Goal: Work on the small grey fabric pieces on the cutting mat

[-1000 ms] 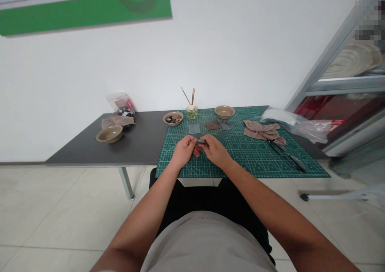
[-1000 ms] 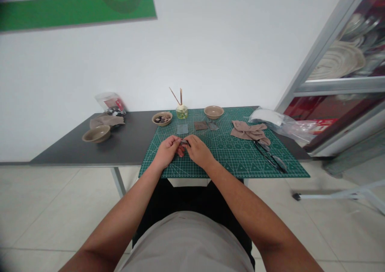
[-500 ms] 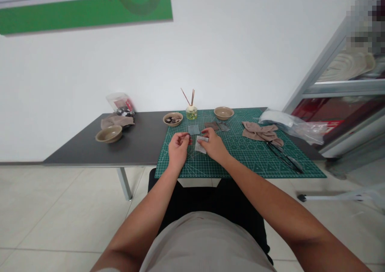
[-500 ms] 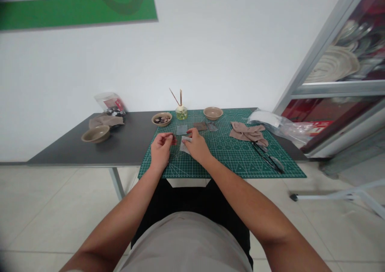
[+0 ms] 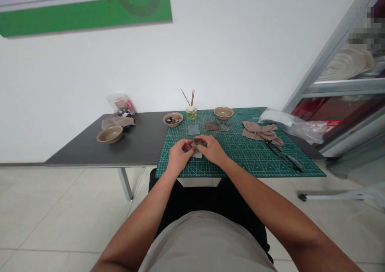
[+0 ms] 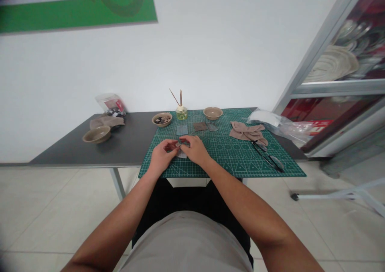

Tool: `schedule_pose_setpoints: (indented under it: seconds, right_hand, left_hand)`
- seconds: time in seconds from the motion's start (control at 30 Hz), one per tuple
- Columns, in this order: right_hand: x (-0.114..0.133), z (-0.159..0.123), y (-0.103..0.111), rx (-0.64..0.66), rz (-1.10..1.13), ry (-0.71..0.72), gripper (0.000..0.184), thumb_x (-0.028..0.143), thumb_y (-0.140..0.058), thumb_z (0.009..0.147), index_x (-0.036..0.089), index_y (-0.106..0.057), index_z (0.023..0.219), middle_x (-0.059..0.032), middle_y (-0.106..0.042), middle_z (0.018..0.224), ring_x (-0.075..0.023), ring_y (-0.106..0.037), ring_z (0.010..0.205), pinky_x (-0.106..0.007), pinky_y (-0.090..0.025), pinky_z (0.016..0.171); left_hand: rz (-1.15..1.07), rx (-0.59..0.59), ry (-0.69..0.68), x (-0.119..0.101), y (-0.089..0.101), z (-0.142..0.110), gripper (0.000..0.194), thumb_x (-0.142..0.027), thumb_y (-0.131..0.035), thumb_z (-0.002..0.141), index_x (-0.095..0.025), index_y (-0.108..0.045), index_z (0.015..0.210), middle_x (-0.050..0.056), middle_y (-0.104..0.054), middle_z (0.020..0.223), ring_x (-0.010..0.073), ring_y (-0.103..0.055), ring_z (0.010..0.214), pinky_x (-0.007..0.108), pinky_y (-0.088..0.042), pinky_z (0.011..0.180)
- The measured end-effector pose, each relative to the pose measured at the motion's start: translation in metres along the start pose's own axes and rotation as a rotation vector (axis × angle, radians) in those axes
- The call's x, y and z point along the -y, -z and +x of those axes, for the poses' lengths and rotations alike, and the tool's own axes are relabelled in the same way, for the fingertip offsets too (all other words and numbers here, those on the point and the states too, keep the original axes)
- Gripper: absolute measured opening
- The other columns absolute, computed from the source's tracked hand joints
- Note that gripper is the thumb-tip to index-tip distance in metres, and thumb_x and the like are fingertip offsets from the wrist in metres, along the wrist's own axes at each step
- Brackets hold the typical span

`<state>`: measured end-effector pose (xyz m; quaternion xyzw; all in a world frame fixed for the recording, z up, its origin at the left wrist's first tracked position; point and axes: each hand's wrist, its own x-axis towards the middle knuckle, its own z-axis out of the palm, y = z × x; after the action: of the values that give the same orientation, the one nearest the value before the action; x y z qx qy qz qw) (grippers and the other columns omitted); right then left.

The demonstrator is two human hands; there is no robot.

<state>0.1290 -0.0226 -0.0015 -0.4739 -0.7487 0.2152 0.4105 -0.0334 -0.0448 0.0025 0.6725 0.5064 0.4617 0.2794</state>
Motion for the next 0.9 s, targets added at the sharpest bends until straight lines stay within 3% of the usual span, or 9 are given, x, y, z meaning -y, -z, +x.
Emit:
schedule_pose_setpoints:
  seconds: [0.2,0.4,0.53,0.7,0.9]
  right_hand:
    - [0.001,-0.008,0.008,0.132,0.122,-0.076,0.013,0.031,-0.065,0.084,0.021,-0.071,0.090,-0.0006,-0.072,0.083,-0.0160,-0.065,0.077,-0.029,-0.047,0.073]
    - [-0.002,-0.010,0.007,0.064,0.083,-0.122,0.022,0.018,-0.074,0.073,0.019,-0.064,0.093,-0.0001,-0.068,0.082,-0.0145,-0.064,0.073,-0.028,-0.049,0.071]
    - [-0.006,-0.006,0.008,0.079,-0.057,-0.011,0.010,0.015,-0.072,0.074,0.018,-0.068,0.083,-0.0013,-0.064,0.087,-0.0131,-0.062,0.074,-0.029,-0.049,0.075]
    - [-0.008,-0.003,0.009,0.147,-0.173,0.117,0.011,0.019,-0.069,0.080,0.021,-0.074,0.090,-0.0031,-0.067,0.088,-0.0159,-0.063,0.081,-0.030,-0.048,0.078]
    - [-0.002,-0.008,0.011,0.171,-0.276,0.101,0.012,0.019,-0.065,0.083,0.021,-0.074,0.090,-0.0033,-0.070,0.084,-0.0187,-0.063,0.082,-0.032,-0.046,0.077]
  left_hand:
    - [0.236,0.149,-0.150,-0.001,-0.006,-0.001,0.018,-0.015,-0.058,0.078,-0.021,-0.064,0.093,0.003,-0.068,0.093,0.0175,-0.062,0.087,0.032,-0.049,0.083]
    - [0.403,0.248,-0.212,-0.002,-0.006,-0.002,0.035,-0.013,-0.058,0.077,-0.022,-0.060,0.110,0.007,-0.065,0.107,0.0233,-0.058,0.099,0.039,-0.047,0.089]
    - [0.519,0.296,-0.243,0.001,-0.002,-0.003,0.025,-0.025,-0.059,0.083,-0.020,-0.063,0.107,0.008,-0.064,0.104,0.0250,-0.055,0.099,0.042,-0.046,0.089]
    - [0.611,0.256,-0.243,0.003,-0.002,-0.007,0.025,-0.030,-0.056,0.086,-0.020,-0.064,0.108,0.009,-0.062,0.114,0.0255,-0.053,0.103,0.043,-0.044,0.092]
    - [0.639,0.218,-0.213,0.001,-0.005,-0.011,0.030,-0.031,-0.057,0.084,-0.022,-0.063,0.113,0.008,-0.061,0.120,0.0274,-0.051,0.109,0.044,-0.042,0.095]
